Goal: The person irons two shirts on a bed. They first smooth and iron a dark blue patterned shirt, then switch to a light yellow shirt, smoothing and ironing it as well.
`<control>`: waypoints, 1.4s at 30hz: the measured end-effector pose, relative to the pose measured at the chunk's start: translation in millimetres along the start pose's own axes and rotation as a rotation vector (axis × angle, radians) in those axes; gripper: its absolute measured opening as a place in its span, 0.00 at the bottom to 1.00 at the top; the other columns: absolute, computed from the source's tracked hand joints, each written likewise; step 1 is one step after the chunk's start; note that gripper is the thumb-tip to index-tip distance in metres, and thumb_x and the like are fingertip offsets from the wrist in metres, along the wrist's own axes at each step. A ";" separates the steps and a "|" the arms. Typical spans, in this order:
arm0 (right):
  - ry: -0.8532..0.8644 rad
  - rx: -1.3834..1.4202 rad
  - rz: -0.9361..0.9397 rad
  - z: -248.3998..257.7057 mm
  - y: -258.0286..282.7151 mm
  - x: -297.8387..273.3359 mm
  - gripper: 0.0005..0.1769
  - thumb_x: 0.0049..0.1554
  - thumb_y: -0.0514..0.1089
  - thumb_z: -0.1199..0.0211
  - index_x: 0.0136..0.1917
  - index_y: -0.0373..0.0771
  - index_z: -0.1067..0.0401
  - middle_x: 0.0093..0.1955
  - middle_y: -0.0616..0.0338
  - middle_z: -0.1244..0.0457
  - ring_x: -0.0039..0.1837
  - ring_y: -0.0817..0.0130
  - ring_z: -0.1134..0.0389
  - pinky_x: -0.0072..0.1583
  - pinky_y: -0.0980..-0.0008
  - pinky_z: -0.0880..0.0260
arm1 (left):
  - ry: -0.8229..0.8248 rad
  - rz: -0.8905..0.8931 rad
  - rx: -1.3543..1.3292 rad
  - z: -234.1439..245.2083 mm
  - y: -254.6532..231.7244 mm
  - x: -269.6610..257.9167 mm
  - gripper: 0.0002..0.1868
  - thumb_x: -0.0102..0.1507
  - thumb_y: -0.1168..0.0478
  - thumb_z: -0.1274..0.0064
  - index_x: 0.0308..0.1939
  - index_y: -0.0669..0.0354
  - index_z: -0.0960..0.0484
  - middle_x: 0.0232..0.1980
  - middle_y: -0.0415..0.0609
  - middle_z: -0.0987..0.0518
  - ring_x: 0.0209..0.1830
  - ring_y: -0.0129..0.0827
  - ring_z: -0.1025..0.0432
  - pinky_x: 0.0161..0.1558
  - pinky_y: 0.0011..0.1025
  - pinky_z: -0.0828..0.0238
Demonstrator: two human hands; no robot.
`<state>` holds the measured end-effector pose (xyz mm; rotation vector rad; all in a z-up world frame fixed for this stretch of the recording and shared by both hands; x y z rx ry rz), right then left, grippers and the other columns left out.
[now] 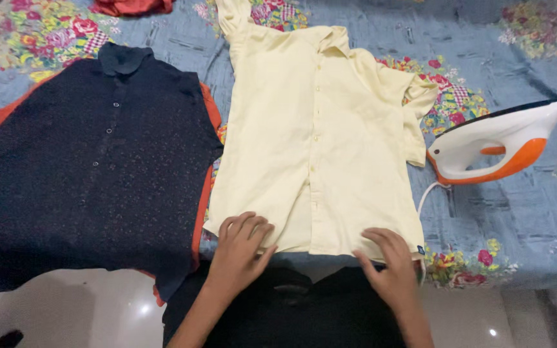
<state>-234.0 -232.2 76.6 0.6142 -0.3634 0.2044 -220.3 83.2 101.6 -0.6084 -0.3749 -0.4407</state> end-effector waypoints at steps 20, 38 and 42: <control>0.234 0.014 0.106 -45.8 49.0 22.9 0.25 0.42 0.47 0.25 0.54 0.41 0.21 0.58 0.53 0.34 0.64 0.51 0.37 0.63 0.52 0.39 | -0.173 0.192 -0.115 -14.9 18.0 0.9 0.16 0.60 0.61 0.42 0.52 0.59 0.19 0.55 0.53 0.22 0.57 0.47 0.27 0.59 0.41 0.35; -0.046 0.488 -0.195 -40.5 29.8 -9.6 0.09 0.62 0.38 0.36 0.54 0.33 0.21 0.56 0.55 0.29 0.55 0.69 0.28 0.56 0.73 0.29 | -0.152 0.462 -0.619 -35.6 26.7 -16.0 0.06 0.66 0.64 0.44 0.42 0.63 0.15 0.46 0.50 0.15 0.48 0.34 0.20 0.51 0.27 0.26; -0.076 0.650 -0.326 -44.9 24.7 -17.0 0.09 0.62 0.36 0.38 0.54 0.31 0.22 0.56 0.52 0.30 0.55 0.69 0.30 0.55 0.74 0.31 | -0.200 0.753 -0.735 -36.4 44.1 -18.0 0.08 0.70 0.62 0.45 0.46 0.63 0.15 0.43 0.54 0.16 0.38 0.34 0.24 0.44 0.27 0.30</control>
Point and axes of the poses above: each hand's wrist, its own x-axis towards the middle knuckle, its own z-axis out of the back of the hand, y = z × x, the point moved 2 cm from there along x, towards the middle knuckle
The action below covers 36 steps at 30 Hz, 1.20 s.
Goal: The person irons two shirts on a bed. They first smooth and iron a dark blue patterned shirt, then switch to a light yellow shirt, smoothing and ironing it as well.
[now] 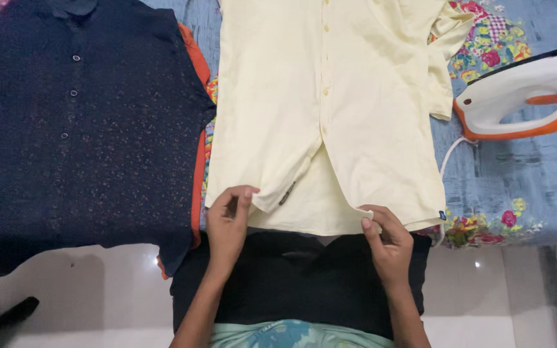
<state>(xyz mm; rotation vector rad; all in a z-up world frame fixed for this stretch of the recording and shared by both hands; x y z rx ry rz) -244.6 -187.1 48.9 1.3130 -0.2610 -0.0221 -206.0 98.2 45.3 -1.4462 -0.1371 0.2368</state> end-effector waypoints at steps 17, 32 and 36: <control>0.050 -0.259 0.223 -7.0 17.1 8.2 0.07 0.59 0.35 0.35 0.50 0.29 0.24 0.52 0.51 0.29 0.54 0.64 0.26 0.57 0.70 0.29 | 0.155 -0.802 0.795 -9.2 -51.4 -0.4 0.09 0.59 0.62 0.37 0.42 0.56 0.15 0.47 0.44 0.20 0.57 0.39 0.28 0.62 0.45 0.40; 0.084 -0.520 0.519 -12.9 38.7 6.1 0.12 0.49 0.33 0.28 0.47 0.35 0.23 0.50 0.55 0.30 0.54 0.60 0.29 0.56 0.64 0.30 | 0.343 -0.937 0.682 -63.5 -42.9 -36.0 0.07 0.64 0.59 0.41 0.39 0.60 0.18 0.35 0.46 0.24 0.39 0.38 0.29 0.42 0.36 0.33; 0.194 -0.585 0.554 -12.8 42.0 4.4 0.11 0.48 0.35 0.26 0.45 0.37 0.23 0.49 0.58 0.30 0.53 0.61 0.29 0.56 0.62 0.32 | 0.479 -0.920 0.612 -61.7 -36.5 -37.7 0.08 0.62 0.57 0.40 0.37 0.58 0.18 0.33 0.46 0.25 0.36 0.39 0.29 0.40 0.36 0.34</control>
Point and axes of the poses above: each hand's wrist, its own x-axis towards the middle knuckle, its own z-axis out of the back of the hand, y = z × x, the point moved 2 cm from there along x, towards the middle knuckle
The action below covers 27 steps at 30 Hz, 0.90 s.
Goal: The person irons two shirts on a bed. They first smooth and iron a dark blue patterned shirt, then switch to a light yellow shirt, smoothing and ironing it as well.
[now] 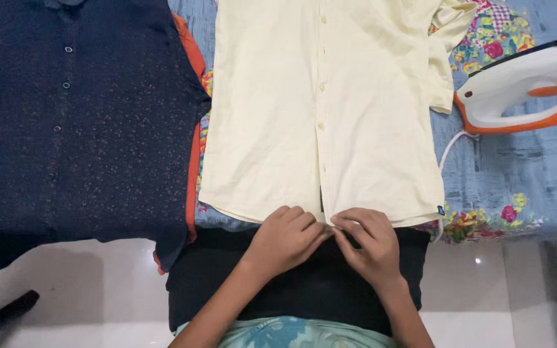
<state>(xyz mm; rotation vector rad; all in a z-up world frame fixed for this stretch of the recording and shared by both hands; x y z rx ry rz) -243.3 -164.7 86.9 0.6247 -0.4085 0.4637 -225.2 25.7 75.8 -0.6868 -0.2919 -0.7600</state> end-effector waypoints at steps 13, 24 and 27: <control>0.103 -0.154 -0.133 -12.1 -50.3 31.0 0.23 0.61 0.45 0.38 0.69 0.41 0.30 0.72 0.50 0.39 0.76 0.48 0.42 0.72 0.50 0.43 | -0.024 0.122 0.171 -23.8 21.3 42.0 0.29 0.65 0.47 0.47 0.67 0.55 0.27 0.72 0.52 0.32 0.76 0.53 0.44 0.70 0.53 0.46; 0.182 -0.458 -0.363 14.3 -115.8 -18.0 0.33 0.65 0.58 0.49 0.79 0.43 0.41 0.82 0.52 0.49 0.83 0.49 0.51 0.76 0.50 0.51 | 0.105 0.178 0.180 -60.0 22.8 43.1 0.36 0.67 0.41 0.54 0.76 0.52 0.34 0.80 0.53 0.41 0.81 0.54 0.53 0.76 0.53 0.56; 0.173 -0.485 -0.431 24.7 -119.2 -27.5 0.33 0.66 0.55 0.50 0.79 0.40 0.40 0.82 0.52 0.49 0.83 0.49 0.51 0.76 0.48 0.51 | 0.138 0.176 0.197 -57.8 15.8 45.5 0.36 0.66 0.41 0.54 0.74 0.54 0.33 0.79 0.54 0.41 0.80 0.55 0.53 0.74 0.55 0.58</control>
Point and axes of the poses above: each hand's wrist, its own x-axis towards the middle knuckle, its own z-axis out of the back of the hand, y = z × x, the point moved 2 cm from there along x, towards the middle knuckle
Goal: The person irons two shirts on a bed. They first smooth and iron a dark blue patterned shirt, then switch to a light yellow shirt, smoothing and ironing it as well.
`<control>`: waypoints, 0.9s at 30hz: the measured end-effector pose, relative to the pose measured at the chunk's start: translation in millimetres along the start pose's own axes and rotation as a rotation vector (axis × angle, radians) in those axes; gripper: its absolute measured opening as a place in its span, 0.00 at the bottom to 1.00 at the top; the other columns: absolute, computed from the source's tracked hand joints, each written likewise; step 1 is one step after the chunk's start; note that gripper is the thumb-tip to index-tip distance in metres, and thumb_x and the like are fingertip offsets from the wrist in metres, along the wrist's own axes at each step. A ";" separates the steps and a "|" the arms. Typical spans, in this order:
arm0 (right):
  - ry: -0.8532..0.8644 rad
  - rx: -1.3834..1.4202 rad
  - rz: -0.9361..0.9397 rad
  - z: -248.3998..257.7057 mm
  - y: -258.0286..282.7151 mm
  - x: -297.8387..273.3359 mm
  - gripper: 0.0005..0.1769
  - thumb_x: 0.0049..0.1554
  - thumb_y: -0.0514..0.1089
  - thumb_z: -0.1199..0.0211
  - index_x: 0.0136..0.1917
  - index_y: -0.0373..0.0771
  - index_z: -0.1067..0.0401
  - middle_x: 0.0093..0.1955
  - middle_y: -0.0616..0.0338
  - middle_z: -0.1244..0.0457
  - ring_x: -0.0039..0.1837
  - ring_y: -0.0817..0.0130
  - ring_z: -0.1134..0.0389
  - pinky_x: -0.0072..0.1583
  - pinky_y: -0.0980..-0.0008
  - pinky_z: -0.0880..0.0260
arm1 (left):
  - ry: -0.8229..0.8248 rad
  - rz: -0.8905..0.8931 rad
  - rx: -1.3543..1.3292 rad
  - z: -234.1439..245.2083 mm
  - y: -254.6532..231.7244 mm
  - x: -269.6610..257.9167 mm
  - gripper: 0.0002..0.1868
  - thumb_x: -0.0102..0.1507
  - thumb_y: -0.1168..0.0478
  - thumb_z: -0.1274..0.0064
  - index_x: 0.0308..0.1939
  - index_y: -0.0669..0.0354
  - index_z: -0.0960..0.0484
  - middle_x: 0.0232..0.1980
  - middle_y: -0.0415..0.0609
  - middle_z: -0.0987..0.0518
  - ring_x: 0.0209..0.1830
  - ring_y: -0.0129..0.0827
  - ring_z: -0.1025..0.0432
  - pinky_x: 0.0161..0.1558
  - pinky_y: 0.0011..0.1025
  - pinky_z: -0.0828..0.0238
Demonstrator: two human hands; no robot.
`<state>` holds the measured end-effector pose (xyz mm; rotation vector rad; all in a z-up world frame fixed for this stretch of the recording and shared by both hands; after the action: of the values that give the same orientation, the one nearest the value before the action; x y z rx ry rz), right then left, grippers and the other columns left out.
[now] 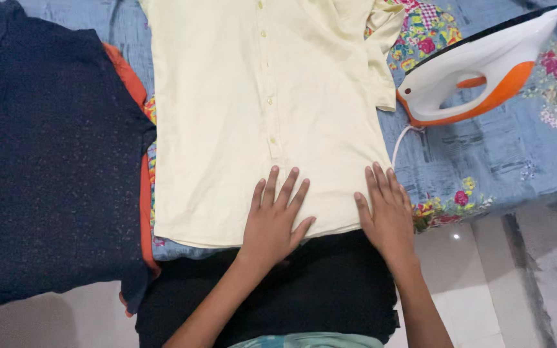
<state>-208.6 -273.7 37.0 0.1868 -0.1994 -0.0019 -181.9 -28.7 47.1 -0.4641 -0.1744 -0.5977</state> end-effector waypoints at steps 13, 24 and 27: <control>-0.012 0.138 0.221 -38.1 39.1 108.3 0.28 0.66 0.52 0.47 0.77 0.48 0.36 0.81 0.58 0.46 0.82 0.51 0.49 0.77 0.51 0.50 | -0.111 0.078 0.092 -42.1 17.9 84.1 0.34 0.65 0.49 0.58 0.75 0.54 0.33 0.79 0.52 0.39 0.81 0.53 0.51 0.76 0.55 0.60; -0.073 -0.063 -0.002 -34.9 -22.0 106.4 0.34 0.68 0.59 0.53 0.79 0.38 0.43 0.83 0.51 0.49 0.83 0.51 0.52 0.77 0.49 0.56 | -0.110 0.087 0.076 -37.0 13.7 82.7 0.34 0.66 0.49 0.58 0.75 0.56 0.34 0.79 0.53 0.40 0.81 0.53 0.52 0.77 0.55 0.61; -0.143 -0.160 0.079 -52.2 12.1 116.3 0.28 0.67 0.54 0.54 0.78 0.47 0.38 0.82 0.55 0.47 0.84 0.51 0.51 0.78 0.49 0.56 | -0.128 0.121 0.072 -38.5 14.0 77.3 0.35 0.65 0.50 0.58 0.75 0.59 0.35 0.80 0.57 0.41 0.81 0.54 0.53 0.76 0.55 0.60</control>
<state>-84.5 -254.6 11.8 0.0187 -0.3478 0.0475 -109.8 -75.3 30.3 -0.4398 -0.2872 -0.4416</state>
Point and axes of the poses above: each hand's wrist, its own x-axis towards the middle knuckle, its own z-axis out of the back of the hand, y = z × x, the point moved 2 cm from there along x, towards the middle knuckle
